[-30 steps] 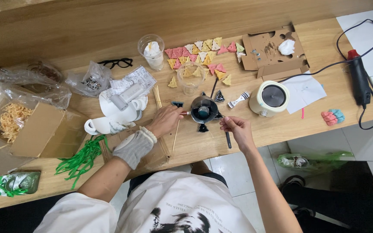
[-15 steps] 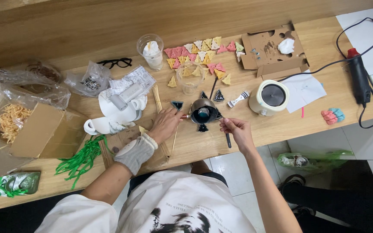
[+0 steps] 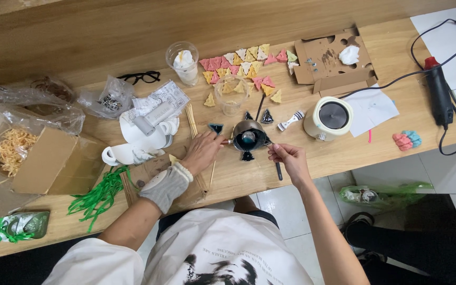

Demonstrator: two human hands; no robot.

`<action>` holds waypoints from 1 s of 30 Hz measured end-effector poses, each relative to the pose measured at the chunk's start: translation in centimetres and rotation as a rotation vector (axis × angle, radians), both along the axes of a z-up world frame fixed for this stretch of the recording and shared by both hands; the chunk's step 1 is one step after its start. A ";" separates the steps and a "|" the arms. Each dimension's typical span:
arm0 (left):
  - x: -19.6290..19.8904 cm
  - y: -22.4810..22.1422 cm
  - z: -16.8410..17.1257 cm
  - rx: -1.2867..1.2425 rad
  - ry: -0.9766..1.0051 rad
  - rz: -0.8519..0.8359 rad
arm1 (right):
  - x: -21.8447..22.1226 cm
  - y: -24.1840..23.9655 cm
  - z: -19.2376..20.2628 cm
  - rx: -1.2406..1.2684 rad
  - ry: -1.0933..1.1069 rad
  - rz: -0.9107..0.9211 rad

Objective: Decorating and labeling small triangular scented wax pieces at a production table.

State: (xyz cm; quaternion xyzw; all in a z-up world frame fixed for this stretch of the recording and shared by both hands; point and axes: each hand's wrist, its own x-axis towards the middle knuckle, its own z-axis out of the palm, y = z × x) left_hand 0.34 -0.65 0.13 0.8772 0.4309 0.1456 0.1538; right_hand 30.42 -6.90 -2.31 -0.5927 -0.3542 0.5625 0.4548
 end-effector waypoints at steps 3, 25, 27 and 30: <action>0.0 0.4 0.1 -0.029 0.028 -0.001 | 0.1 0.1 -0.1 0.011 0.010 0.002; 17.2 9.7 7.8 -0.440 -0.129 -0.169 | 14.4 3.2 11.2 0.184 -0.257 -0.267; 19.9 10.8 6.8 -0.361 -0.193 -0.188 | 16.4 3.4 10.4 0.199 -0.348 -0.335; 22.7 12.0 5.6 -0.346 -0.079 -0.221 | 18.8 3.3 8.2 0.152 -0.453 -0.408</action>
